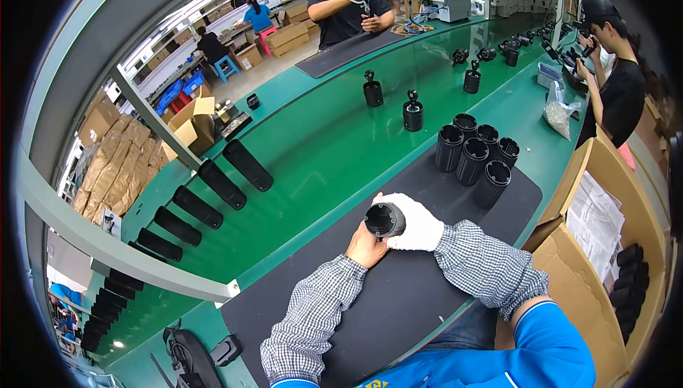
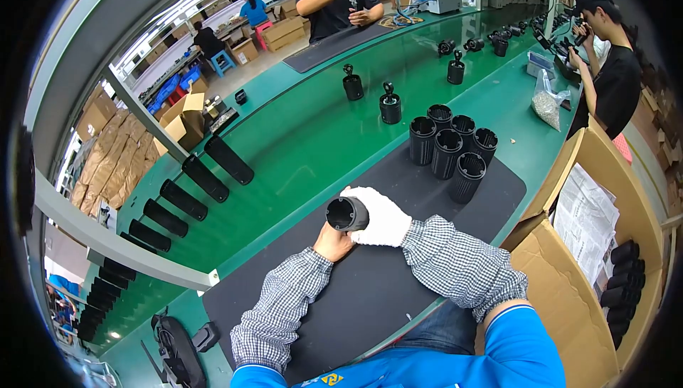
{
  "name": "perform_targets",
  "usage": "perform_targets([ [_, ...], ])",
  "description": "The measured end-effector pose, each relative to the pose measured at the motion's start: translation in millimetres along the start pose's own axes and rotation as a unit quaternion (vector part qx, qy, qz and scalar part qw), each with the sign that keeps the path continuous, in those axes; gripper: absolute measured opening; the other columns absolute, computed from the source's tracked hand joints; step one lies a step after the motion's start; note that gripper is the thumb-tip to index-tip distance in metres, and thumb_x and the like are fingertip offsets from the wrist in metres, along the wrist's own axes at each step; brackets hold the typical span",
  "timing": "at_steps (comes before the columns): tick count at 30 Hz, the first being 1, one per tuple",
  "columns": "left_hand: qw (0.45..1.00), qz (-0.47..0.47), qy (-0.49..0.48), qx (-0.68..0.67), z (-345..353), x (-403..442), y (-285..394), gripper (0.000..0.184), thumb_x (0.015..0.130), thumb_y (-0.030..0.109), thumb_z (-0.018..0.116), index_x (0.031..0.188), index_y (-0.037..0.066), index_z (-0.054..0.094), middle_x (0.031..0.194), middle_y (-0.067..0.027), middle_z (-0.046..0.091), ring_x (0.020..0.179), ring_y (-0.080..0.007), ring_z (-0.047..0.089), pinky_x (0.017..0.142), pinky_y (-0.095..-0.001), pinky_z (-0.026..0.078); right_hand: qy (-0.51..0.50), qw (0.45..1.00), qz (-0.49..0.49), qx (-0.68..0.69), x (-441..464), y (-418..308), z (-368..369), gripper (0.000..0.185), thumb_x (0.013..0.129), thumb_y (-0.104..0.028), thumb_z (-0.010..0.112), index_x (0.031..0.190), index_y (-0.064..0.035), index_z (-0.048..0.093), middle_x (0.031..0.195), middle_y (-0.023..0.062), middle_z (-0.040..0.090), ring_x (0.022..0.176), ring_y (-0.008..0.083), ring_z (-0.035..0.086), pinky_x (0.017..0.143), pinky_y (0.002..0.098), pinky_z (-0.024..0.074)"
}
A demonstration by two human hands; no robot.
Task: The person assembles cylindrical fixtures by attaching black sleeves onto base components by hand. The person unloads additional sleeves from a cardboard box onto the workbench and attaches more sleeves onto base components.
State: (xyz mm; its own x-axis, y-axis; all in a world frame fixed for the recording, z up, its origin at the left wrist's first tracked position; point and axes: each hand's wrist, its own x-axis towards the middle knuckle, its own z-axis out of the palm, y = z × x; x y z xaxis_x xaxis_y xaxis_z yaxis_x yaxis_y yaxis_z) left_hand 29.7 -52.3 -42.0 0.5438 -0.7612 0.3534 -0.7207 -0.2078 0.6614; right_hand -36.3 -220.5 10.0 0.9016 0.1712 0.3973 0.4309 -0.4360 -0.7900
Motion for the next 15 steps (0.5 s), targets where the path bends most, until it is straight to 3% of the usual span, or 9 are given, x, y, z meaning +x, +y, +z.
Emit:
perform_targets([
  [3,1.0,-0.01,-0.005,-0.007,2,-1,-3,0.067,0.081,0.012,0.067,0.139,0.003,0.035,0.147,-0.0216,0.032,0.128,-0.0341,0.044,0.106,-0.0389,0.037,-0.001,1.0,0.012,-0.012,0,-1,0,0.073,0.06,-0.015,0.079,0.126,-0.0082,0.048,0.117,0.0133,0.056,0.109,0.0303,0.057,0.094,0.0403,0.0464],
  [7,0.999,-0.031,0.011,-0.042,1,0,5,0.058,0.085,0.016,0.067,0.137,0.005,0.042,0.14,-0.0154,0.044,0.134,-0.029,0.037,0.115,-0.0407,0.022,-0.001,1.0,0.013,-0.018,0,-3,-1,0.073,0.061,-0.014,0.079,0.126,-0.0083,0.048,0.116,0.013,0.056,0.109,0.03,0.057,0.094,0.0401,0.0464],
  [15,0.996,-0.054,0.002,-0.077,-2,0,10,0.059,0.085,0.015,0.068,0.137,0.004,0.041,0.14,-0.0159,0.044,0.134,-0.0281,0.037,0.114,-0.0398,0.025,-0.002,1.0,0.015,-0.015,0,-1,0,0.072,0.062,-0.016,0.079,0.126,-0.0076,0.048,0.117,0.0131,0.056,0.109,0.0307,0.057,0.094,0.0398,0.0465],
])
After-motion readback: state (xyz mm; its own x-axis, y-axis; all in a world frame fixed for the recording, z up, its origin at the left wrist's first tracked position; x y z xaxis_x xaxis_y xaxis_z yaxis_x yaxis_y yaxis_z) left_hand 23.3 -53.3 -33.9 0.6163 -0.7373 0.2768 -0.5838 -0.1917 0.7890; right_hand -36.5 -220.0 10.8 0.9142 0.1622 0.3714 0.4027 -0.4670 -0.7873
